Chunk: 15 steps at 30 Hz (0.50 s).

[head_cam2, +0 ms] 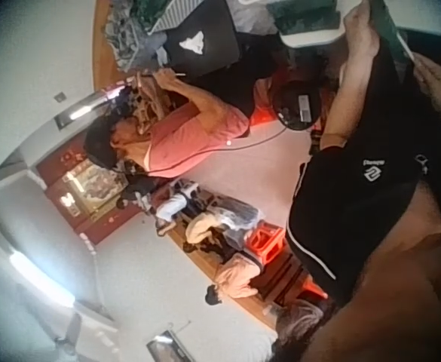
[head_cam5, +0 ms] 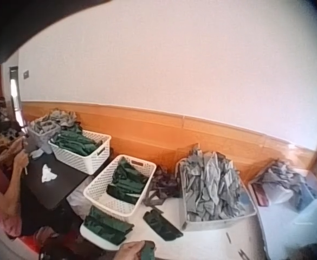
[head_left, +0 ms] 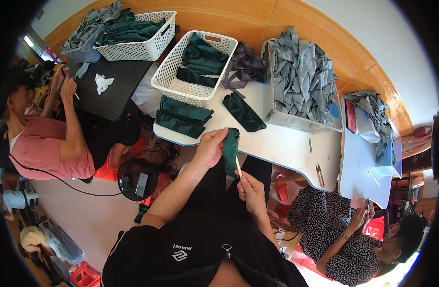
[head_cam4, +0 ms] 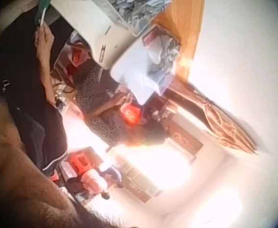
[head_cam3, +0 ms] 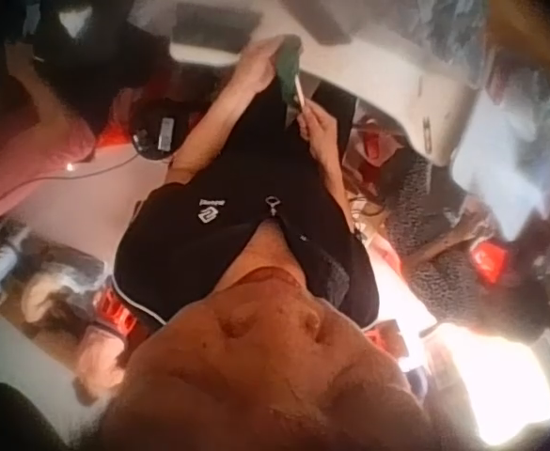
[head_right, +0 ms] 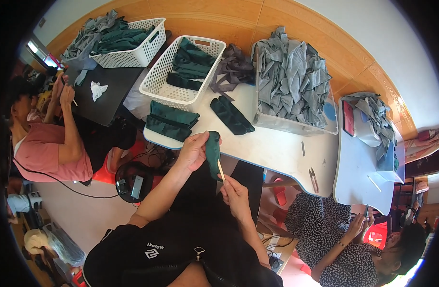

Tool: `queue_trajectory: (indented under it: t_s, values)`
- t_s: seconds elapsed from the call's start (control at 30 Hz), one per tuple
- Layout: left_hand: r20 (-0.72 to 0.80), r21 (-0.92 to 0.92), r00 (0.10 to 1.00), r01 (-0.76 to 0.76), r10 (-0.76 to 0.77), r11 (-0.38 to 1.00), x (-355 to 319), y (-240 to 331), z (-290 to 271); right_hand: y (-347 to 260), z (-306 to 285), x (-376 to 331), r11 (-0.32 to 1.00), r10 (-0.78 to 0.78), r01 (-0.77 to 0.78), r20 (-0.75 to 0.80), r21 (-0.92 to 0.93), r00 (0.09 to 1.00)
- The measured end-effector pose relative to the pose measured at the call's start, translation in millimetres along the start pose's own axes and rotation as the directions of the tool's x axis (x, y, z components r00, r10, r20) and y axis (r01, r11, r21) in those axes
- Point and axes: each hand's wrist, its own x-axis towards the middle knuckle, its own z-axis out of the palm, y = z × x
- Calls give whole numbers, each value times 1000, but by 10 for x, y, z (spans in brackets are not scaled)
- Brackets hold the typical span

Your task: Turning sewn fabric tubes inside out using a wooden stick in a textile manufacturing setting.

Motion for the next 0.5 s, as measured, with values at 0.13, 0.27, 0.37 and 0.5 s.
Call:
queue_trajectory:
  t_s: [0.13,0.27,0.37,0.5]
  values:
    - [25,42,997,-73,72,996,-58,-26,46,-19,16,55,1000,4,-4,23,18,1000]
    - [79,131,990,-122,113,984,-136,112,26,-34,118,92,999,4,-7,60,40,998]
    - [85,-72,996,-15,21,997,-207,261,248,-65,119,69,998,33,-37,87,44,996]
    - [75,-113,996,48,-40,992,-149,318,101,-56,185,79,998,49,-53,99,32,994]
